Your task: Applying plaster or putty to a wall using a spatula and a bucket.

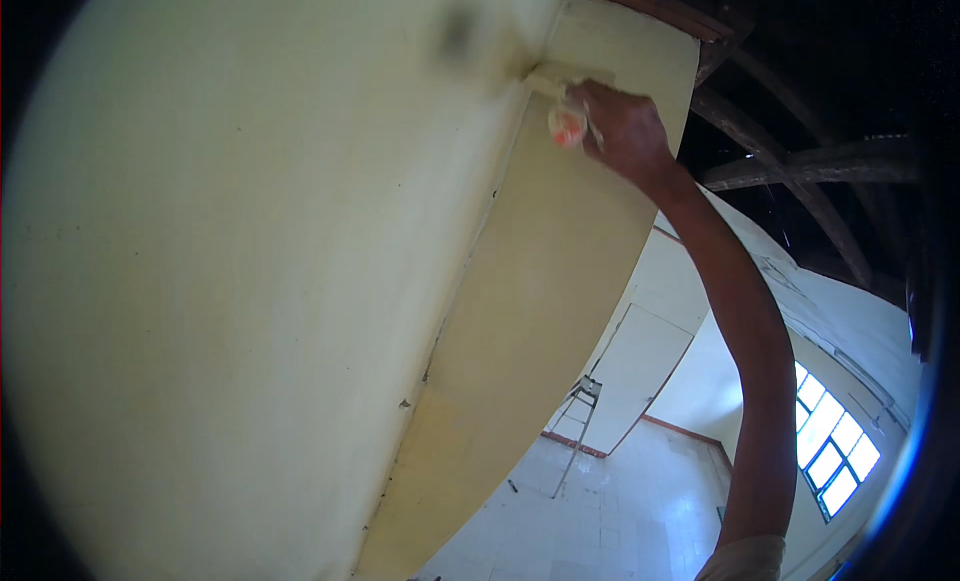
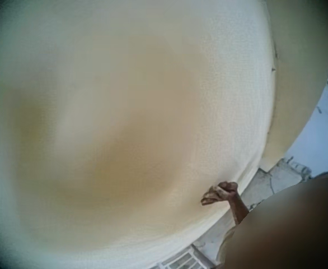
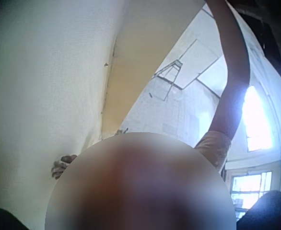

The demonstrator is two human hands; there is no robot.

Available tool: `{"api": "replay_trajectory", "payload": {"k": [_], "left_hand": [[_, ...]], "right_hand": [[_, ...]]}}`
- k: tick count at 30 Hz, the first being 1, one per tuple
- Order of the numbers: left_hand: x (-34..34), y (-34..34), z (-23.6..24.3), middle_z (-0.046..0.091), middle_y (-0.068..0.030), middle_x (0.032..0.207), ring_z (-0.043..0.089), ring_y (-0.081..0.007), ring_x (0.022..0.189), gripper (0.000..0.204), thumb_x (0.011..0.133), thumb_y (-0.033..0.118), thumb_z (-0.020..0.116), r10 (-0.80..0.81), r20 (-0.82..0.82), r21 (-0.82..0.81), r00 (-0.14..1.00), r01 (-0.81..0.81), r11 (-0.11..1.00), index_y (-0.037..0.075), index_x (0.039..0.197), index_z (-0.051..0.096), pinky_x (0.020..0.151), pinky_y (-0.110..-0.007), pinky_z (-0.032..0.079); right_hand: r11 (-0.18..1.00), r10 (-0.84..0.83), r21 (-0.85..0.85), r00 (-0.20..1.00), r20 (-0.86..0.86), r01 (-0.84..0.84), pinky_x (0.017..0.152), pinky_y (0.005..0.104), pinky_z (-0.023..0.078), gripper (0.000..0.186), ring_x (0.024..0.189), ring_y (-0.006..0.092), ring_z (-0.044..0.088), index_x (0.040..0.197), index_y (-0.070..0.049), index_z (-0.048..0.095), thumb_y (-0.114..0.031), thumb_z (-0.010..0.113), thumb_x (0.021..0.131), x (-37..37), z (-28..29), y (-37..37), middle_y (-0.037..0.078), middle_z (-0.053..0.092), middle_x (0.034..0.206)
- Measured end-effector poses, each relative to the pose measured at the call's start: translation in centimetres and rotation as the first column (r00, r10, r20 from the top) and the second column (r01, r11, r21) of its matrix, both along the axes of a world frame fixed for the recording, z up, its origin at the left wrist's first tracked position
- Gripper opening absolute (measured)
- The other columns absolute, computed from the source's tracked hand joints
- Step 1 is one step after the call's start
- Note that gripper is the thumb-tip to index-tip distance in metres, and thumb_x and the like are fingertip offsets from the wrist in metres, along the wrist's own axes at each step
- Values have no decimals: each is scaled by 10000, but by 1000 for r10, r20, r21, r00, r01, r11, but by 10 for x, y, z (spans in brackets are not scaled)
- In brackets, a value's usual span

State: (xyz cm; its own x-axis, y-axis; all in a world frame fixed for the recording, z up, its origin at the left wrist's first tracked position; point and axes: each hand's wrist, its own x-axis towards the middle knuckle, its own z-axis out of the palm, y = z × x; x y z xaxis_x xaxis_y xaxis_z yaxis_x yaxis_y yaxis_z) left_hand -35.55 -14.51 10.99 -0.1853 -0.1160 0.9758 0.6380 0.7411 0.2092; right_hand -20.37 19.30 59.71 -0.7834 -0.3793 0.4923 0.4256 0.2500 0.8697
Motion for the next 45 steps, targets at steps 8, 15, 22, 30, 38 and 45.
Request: {"api": "replay_trajectory", "payload": {"k": [8, 15, 22, 30, 38, 45], "left_hand": [[0, -4, 4, 147, -189, 1324, 61, -319, 1243, 439, 841, 227, 362, -4, -39, -89, 999, 0, 996, -15, 1206, 328, 986, -459, -16], [-3, -1, -16, 209, -211, 1300, 87, -366, 1228, 416, 831, 168, 369, 21, -36, -17, 999, -21, 1000, -14, 1202, 314, 976, -501, 24], [-3, 2, -7, 220, -213, 1297, 124, -367, 1223, 418, 833, 166, 364, 21, -63, -25, 998, -23, 999, 50, 1229, 297, 972, -510, 29], [-3, 2, -8, 230, -217, 1290, 122, -368, 1223, 422, 824, 216, 383, 35, -63, 13, 997, -35, 999, 58, 1213, 341, 968, -509, 16], [0, 0, -8, 210, -227, 1292, 87, -359, 1231, 409, 831, 225, 366, 28, 8, 3, 1000, -28, 1000, -17, 1159, 395, 971, -499, 4], [2, 1, -1, 192, -232, 1296, 65, -352, 1236, 343, 834, 254, 366, 33, 1, -26, 999, -33, 999, -18, 953, 539, 973, -488, -9]], "right_hand": [[989, 86, 130, 992, -96, -73, 645, 337, 467, 397, 810, 246, 544, 983, -100, 506, -31, 572, 597, 12, 47, 1, 82, 535, 927], [988, 138, 79, 987, -77, -131, 694, 359, 453, 358, 804, 296, 532, 993, -68, 517, -22, 548, 639, -9, 76, 25, 129, 539, 940], [983, 184, -28, 983, -9, -184, 652, 330, 471, 350, 840, 227, 546, 939, -89, 525, -28, 562, 595, 6, 15, 8, 56, 542, 968], [967, 256, -3, 966, 44, -256, 657, 392, 446, 241, 806, 326, 536, 842, 15, 534, 1, 531, 602, -5, 78, 0, 186, 556, 810], [971, 144, -202, 988, 52, -131, 824, 341, 410, 392, 961, 290, 491, 959, -37, 526, 1, 596, 575, 12, 38, 29, 120, 527, 989], [999, 48, -11, 999, -13, -48, 835, 350, 399, 400, 967, 296, 485, 994, -34, 513, -22, 586, 601, 11, 62, 7, 139, 523, 1001]]}}
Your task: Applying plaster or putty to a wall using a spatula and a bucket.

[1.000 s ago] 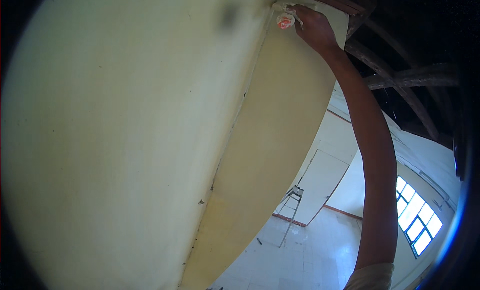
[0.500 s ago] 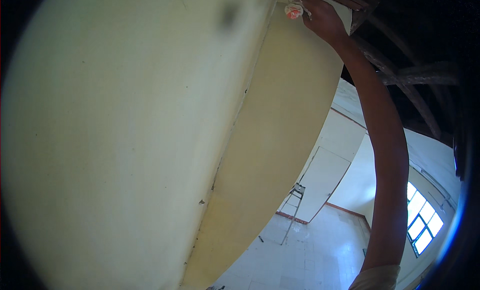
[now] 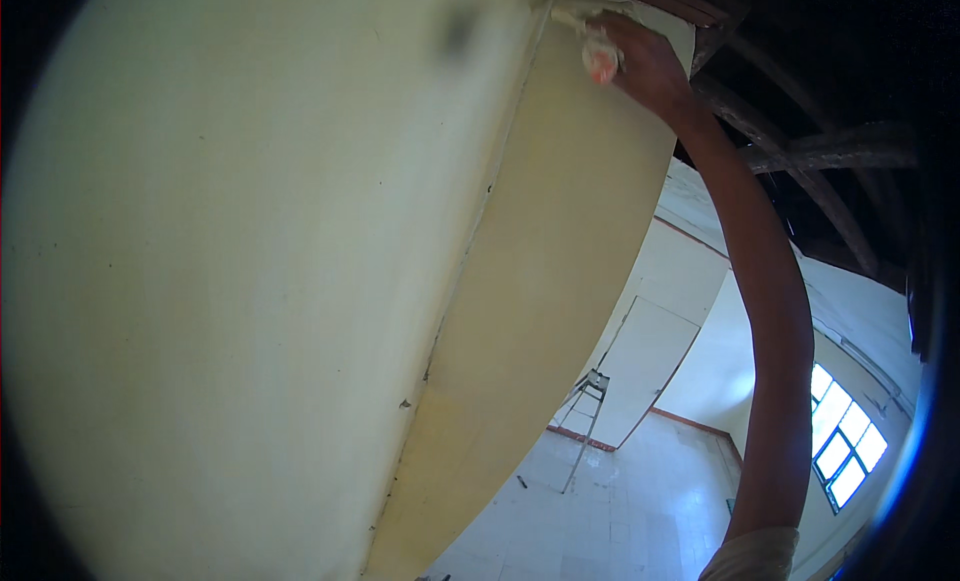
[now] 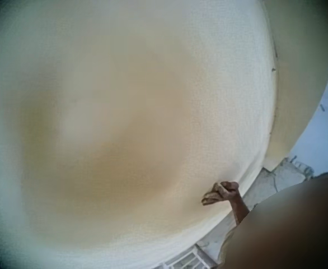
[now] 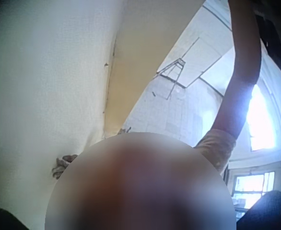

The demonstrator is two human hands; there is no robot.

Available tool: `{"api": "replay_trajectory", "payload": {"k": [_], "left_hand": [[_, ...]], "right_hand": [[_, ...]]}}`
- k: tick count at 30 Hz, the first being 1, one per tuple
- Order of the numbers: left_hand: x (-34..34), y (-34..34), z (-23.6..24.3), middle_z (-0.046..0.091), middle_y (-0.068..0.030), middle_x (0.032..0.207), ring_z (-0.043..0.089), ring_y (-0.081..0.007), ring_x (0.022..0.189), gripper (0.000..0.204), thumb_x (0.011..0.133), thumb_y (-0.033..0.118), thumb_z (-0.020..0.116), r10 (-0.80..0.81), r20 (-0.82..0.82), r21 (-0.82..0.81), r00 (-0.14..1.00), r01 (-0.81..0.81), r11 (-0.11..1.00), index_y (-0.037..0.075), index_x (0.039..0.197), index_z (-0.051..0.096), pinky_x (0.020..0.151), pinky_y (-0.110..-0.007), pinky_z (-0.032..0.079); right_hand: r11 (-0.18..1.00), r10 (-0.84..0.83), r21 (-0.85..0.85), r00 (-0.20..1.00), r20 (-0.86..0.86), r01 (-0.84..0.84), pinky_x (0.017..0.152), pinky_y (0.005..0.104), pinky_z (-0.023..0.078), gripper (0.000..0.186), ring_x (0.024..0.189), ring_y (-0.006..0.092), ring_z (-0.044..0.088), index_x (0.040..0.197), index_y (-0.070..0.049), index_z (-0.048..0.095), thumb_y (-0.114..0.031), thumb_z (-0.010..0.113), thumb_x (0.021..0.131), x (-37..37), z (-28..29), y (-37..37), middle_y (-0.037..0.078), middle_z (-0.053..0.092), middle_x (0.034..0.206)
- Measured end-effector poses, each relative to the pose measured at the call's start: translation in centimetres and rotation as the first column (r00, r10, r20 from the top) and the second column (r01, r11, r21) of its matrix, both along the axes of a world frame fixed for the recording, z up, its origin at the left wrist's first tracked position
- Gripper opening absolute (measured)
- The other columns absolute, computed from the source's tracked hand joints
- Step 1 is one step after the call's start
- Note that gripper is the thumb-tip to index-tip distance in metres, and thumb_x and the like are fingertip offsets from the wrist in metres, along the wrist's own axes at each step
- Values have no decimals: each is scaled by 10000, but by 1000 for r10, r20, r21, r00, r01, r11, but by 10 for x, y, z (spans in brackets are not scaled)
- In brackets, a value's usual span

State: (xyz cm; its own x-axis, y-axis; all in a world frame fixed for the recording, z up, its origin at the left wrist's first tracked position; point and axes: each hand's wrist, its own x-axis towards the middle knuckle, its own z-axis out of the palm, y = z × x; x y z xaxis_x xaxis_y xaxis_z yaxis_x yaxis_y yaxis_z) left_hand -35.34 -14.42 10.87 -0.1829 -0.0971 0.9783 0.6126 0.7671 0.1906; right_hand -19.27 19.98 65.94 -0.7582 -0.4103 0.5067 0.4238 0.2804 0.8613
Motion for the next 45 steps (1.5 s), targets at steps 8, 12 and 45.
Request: {"api": "replay_trajectory", "payload": {"k": [8, 12, 45], "left_hand": [[-1, 0, -2, 189, -240, 1294, 67, -366, 1233, 311, 820, 241, 381, 2, -6, -6, 1000, -2, 1000, -5, 861, 566, 967, -500, -6], [-3, 1, -3, 190, -240, 1294, 69, -364, 1234, 303, 819, 238, 380, 5, -6, 4, 1000, -5, 1000, 2, 844, 568, 968, -501, 2], [-17, -4, -42, 295, -219, 1259, 179, -368, 1207, 352, 842, 239, 399, 17, -91, 61, 996, -12, 998, -51, 999, 524, 961, -501, 61]], "right_hand": [[998, -9, -56, 938, -347, -12, 656, 398, 445, 222, 781, 329, 539, 821, 17, 543, -38, 517, 607, -28, 30, -11, 200, 557, 780], [989, -148, -28, 956, -254, 146, 700, 390, 427, 248, 785, 319, 536, 850, -5, 552, -111, 547, 625, -32, 9, 2, 187, 559, 793], [211, -50, -963, 986, 159, 166, 511, 353, 434, 280, 533, 297, 530, 665, -15, 576, -287, 636, 635, -21, -377, -14, 143, 542, 575]]}}
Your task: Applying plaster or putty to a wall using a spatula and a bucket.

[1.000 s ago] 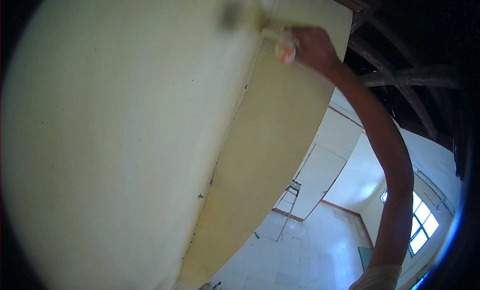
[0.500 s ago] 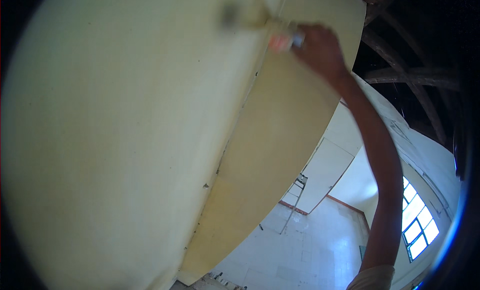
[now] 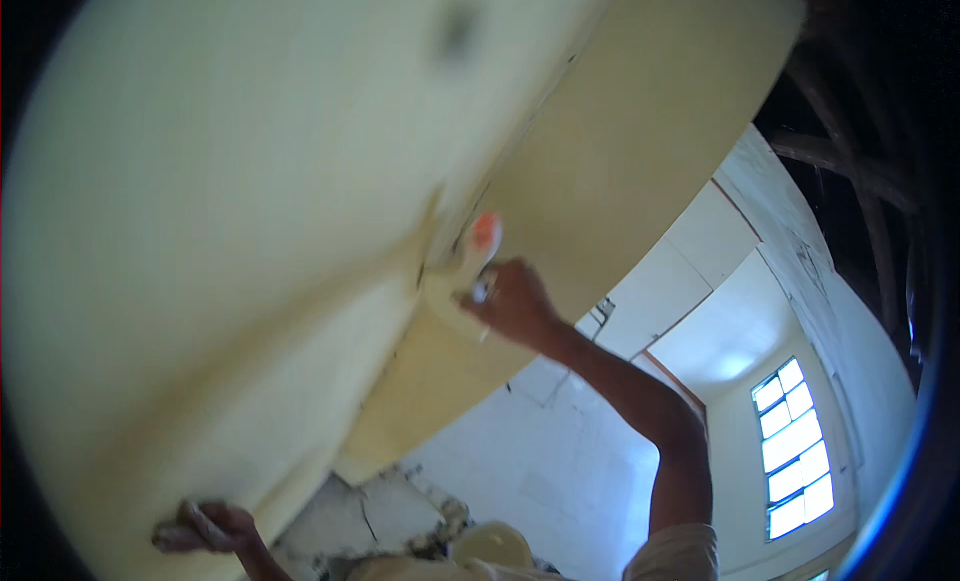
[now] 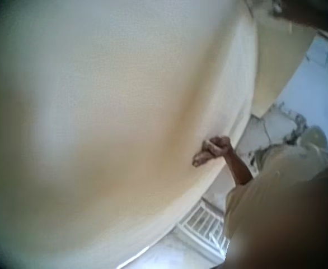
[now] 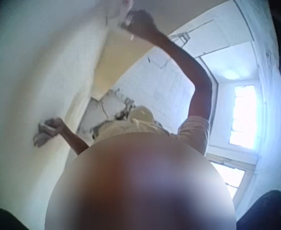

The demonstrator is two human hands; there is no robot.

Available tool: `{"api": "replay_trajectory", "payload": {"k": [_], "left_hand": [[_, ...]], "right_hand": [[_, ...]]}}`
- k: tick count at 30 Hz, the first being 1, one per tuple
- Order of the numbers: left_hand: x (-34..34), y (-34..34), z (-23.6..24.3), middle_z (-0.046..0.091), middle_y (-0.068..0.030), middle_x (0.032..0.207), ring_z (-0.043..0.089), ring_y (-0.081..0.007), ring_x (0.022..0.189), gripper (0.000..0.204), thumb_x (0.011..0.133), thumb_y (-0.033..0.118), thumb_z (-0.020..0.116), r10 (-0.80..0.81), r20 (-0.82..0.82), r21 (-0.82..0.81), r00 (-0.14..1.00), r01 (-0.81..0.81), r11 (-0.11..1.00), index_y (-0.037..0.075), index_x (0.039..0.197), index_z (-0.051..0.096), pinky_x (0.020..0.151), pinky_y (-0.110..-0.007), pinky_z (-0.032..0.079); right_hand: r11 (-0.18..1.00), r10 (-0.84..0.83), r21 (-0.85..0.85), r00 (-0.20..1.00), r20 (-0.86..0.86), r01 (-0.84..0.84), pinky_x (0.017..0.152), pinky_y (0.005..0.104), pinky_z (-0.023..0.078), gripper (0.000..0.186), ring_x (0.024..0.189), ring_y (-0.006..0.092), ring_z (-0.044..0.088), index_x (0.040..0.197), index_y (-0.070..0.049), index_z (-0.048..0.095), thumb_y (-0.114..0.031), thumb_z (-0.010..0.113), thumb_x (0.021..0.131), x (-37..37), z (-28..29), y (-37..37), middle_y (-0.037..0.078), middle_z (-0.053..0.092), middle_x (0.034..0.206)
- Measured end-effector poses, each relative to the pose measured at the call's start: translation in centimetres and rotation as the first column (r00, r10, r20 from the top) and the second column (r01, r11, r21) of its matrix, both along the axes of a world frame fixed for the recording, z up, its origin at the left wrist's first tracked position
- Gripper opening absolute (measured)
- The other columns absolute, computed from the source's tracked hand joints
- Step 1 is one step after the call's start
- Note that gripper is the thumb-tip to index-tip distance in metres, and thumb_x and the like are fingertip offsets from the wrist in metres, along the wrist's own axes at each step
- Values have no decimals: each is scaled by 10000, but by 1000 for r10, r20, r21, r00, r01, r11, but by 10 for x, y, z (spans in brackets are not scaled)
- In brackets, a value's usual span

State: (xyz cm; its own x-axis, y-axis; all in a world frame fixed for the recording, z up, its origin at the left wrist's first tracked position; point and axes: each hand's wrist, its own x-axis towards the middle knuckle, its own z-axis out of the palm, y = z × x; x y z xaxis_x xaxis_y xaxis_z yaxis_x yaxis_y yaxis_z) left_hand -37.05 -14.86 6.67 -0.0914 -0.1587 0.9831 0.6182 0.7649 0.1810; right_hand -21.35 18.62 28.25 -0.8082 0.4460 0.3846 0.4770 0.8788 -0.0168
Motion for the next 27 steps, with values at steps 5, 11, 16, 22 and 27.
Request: {"api": "replay_trajectory", "payload": {"k": [5, 11, 16, 22, 27], "left_hand": [[8, 8, 17, 386, -194, 1207, 186, -363, 1210, 273, 819, 179, 410, -20, 13, 38, 1000, 20, 999, -7, 963, 547, 959, -501, 63], [4, -3, 9, 240, -256, 1268, 108, -376, 1227, 252, 798, 112, 423, -53, 23, -44, 998, 54, 998, 16, 1012, 515, 962, -503, 9], [9, 1, 12, 254, -265, 1256, 113, -375, 1226, 241, 804, 123, 442, -71, 34, -29, 997, 72, 997, 5, 1000, 520, 965, -500, 16], [6, 5, 12, 260, -263, 1254, 124, -366, 1226, 245, 799, 121, 457, -55, 17, -19, 998, 56, 998, 6, 1007, 516, 964, -497, 14], [6, 1, 11, 269, -265, 1250, 128, -369, 1225, 249, 796, 119, 458, -32, 19, -29, 999, 32, 999, 6, 1013, 510, 963, -497, 16]], "right_hand": [[981, -76, -189, 981, -177, 42, 480, 363, 423, 285, 518, 312, 532, 597, 14, 544, -242, 669, 607, 14, -31, 3, 162, 528, 533], [987, -27, -159, 969, -244, -13, 448, 352, 416, 270, 485, 314, 530, 573, 9, 526, -220, 655, 633, 13, -75, 1, 156, 530, 524], [976, 50, 215, 947, -318, 21, 400, 356, 395, 277, 435, 326, 500, 549, -19, 511, -241, 654, 635, 11, -65, 32, 155, 509, 491], [849, 104, 509, 900, -424, 142, 400, 306, 375, 311, 371, 201, 479, 502, -26, 502, -229, 706, 622, 1, 20, 8, 89, 508, 458], [978, 56, 198, 820, -569, 71, 441, 298, 422, 214, 454, 239, 549, 649, 1, 573, -184, 677, 632, 9, -16, -20, 113, 556, 535]]}}
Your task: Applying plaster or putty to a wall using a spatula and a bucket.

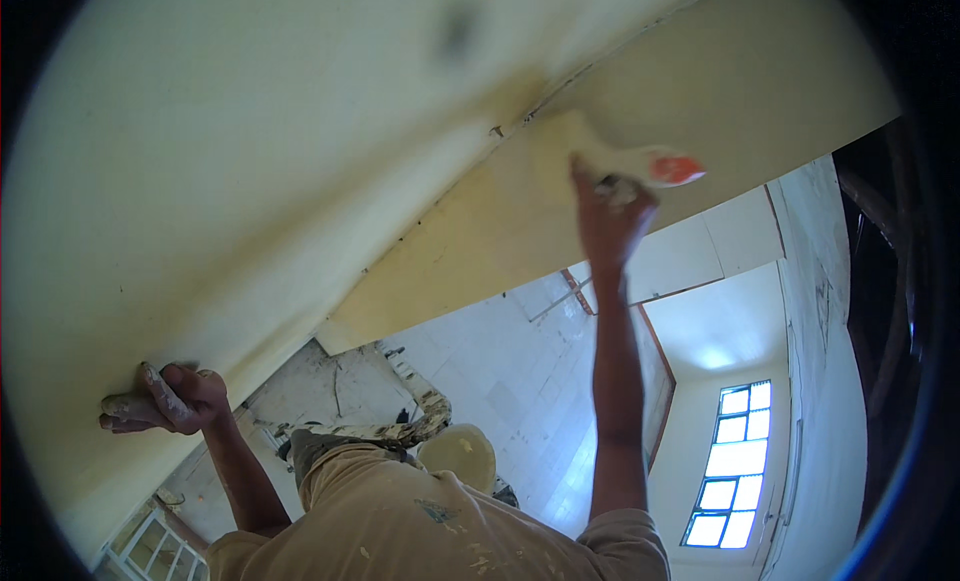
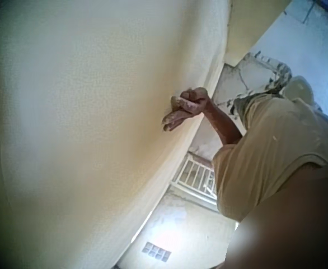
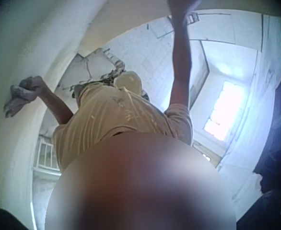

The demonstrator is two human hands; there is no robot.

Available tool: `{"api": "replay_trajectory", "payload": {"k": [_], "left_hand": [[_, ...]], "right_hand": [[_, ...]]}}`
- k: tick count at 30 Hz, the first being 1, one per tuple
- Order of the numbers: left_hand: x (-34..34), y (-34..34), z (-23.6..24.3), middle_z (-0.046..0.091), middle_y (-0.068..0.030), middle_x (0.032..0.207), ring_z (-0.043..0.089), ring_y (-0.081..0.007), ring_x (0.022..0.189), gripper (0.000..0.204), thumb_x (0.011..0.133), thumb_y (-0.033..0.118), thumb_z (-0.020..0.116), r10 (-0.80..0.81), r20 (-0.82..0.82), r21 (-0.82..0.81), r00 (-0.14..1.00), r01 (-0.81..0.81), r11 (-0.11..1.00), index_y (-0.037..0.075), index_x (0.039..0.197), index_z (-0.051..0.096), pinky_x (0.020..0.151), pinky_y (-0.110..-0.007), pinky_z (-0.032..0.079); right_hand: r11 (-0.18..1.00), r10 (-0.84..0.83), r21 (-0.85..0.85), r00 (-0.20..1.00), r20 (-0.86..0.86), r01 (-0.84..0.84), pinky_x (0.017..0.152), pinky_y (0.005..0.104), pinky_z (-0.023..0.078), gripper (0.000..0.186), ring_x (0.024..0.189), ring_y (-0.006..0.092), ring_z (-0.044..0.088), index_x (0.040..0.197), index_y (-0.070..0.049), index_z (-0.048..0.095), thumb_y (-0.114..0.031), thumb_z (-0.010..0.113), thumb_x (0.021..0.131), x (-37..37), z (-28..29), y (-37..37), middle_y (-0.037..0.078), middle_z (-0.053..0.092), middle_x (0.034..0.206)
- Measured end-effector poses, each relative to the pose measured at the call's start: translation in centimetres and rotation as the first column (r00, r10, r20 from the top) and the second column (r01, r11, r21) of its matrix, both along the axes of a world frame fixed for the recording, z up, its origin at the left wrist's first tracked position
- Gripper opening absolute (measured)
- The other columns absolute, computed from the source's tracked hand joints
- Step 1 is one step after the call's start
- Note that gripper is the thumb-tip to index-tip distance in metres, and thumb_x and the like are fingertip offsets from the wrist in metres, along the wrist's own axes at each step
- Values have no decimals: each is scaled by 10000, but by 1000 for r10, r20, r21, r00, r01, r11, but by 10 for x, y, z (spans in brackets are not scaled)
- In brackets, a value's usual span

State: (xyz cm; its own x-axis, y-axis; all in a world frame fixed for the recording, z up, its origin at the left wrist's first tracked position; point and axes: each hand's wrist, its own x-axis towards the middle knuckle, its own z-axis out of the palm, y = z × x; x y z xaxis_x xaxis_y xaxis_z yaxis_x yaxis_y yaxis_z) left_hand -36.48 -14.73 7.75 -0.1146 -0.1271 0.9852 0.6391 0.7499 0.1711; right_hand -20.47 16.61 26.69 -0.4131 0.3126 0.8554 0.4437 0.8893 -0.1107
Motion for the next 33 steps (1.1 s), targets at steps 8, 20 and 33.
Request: {"api": "replay_trajectory", "payload": {"k": [8, 20, 33], "left_hand": [[-1, 6, 3, 316, -207, 1249, 161, -334, 1226, 254, 810, 141, 432, -4, -42, 54, 999, 7, 998, 24, 1013, 531, 975, -477, 41], [0, 1, 1, 340, -187, 1241, 178, -329, 1221, 269, 809, 204, 466, 8, 2, 90, 1000, -9, 996, 24, 986, 561, 974, -474, 42], [-3, 3, 5, 336, -182, 1247, 199, -330, 1215, 247, 806, 143, 434, 20, -19, 64, 1000, -19, 998, 32, 992, 553, 976, -471, 49]], "right_hand": [[993, 23, -113, 999, 45, -18, 452, 320, 410, 232, 447, 243, 529, 635, -6, 553, -190, 694, 617, 1, -47, 44, 96, 549, 540], [983, -102, -162, 992, -67, 90, 432, 253, 372, 258, 434, 107, 460, 519, -27, 522, -177, 714, 600, 3, 12, -2, 33, 529, 495], [984, 4, 160, 882, -471, 80, 503, 284, 399, 245, 487, 132, 494, 566, 10, 539, -168, 695, 630, -14, 73, 44, 56, 549, 547]]}}
